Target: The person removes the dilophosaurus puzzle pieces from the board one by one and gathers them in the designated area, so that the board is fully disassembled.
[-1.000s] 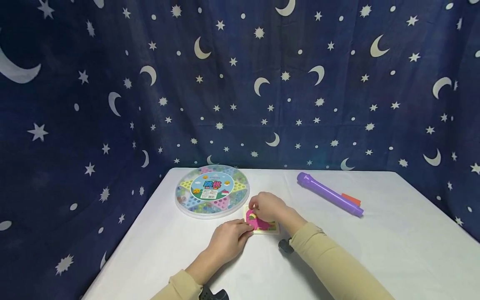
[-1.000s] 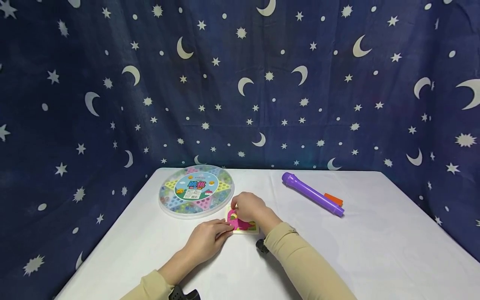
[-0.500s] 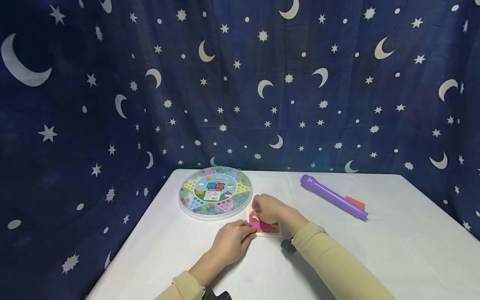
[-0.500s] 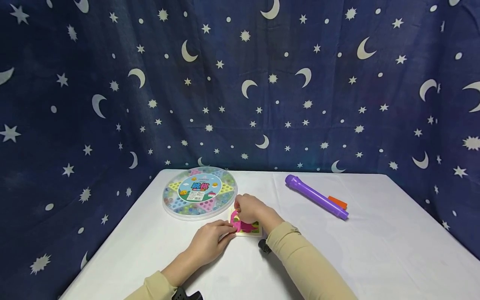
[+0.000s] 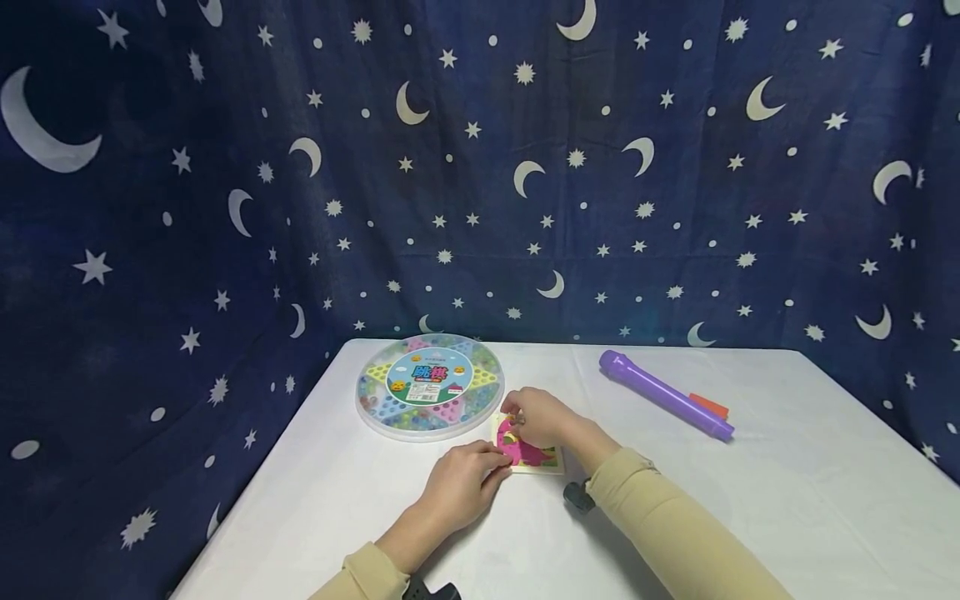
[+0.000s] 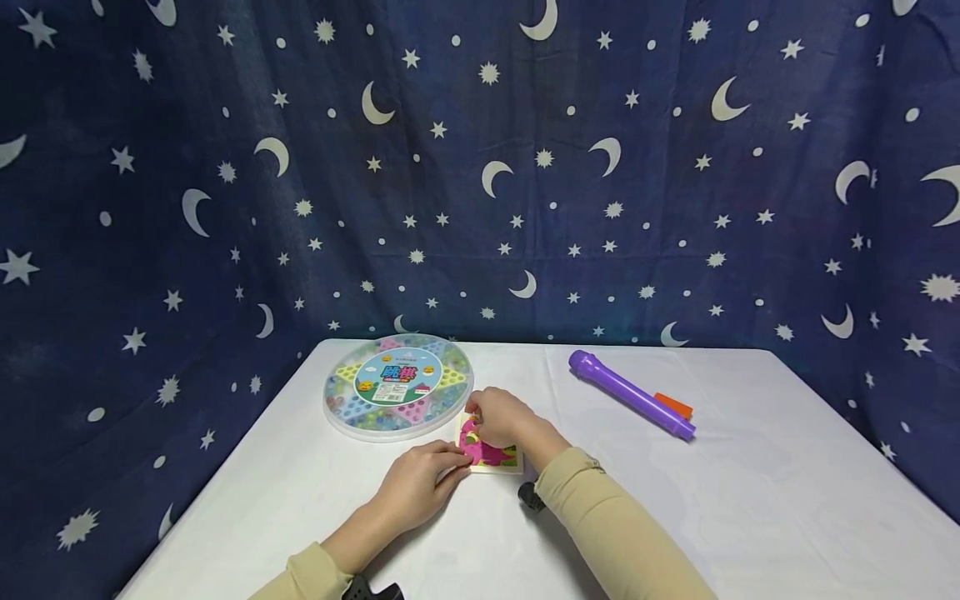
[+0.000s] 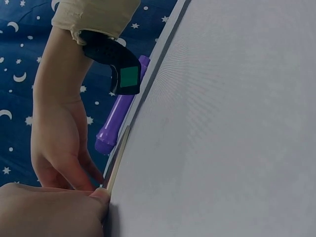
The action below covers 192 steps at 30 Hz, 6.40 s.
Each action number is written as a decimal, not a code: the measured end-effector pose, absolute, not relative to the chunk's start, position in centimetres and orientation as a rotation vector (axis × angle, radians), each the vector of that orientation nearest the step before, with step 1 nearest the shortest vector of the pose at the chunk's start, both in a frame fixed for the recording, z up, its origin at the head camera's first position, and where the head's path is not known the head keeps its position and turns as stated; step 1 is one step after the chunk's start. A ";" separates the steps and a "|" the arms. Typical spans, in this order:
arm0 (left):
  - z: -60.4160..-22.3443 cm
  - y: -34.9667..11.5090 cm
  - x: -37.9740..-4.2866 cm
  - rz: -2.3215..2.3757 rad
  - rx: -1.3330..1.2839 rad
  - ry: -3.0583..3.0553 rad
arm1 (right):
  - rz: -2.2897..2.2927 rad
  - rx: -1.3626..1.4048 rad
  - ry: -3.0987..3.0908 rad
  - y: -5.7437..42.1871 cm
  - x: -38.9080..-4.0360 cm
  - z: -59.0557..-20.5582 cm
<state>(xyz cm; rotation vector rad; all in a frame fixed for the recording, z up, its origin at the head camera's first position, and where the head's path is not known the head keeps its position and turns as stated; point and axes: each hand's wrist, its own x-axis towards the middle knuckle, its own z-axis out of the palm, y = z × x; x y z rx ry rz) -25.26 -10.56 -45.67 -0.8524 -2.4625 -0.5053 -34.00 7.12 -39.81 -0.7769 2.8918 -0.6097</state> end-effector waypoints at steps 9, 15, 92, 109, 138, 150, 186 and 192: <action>-45.7 -10.6 -25.3 -0.512 -0.849 -2.490 | -0.704 -0.756 2.914 7.4 -34.0 -40.2; -45.8 -10.6 -25.3 -0.511 -0.852 -2.482 | -0.812 -0.815 2.893 7.6 -33.6 -40.6; -46.0 -10.3 -25.3 -0.556 -0.863 -2.450 | -0.654 -0.296 3.057 16.2 -34.3 -40.8; -45.8 -10.7 -25.1 -0.591 -0.824 -2.478 | -0.884 -0.362 2.905 13.2 -33.7 -39.7; -45.9 -10.6 -25.4 -0.580 -0.831 -2.494 | -0.789 -0.496 2.912 11.1 -33.1 -39.9; -45.9 -10.7 -25.3 -0.544 -0.860 -2.468 | -0.794 -0.493 2.879 10.3 -33.2 -40.0; -45.8 -10.3 -24.9 -0.369 -0.851 -2.568 | -0.599 -0.634 2.897 8.3 -33.4 -40.5; -45.8 -10.4 -24.8 -0.373 -0.845 -2.568 | -0.632 -0.618 2.900 8.2 -33.4 -40.5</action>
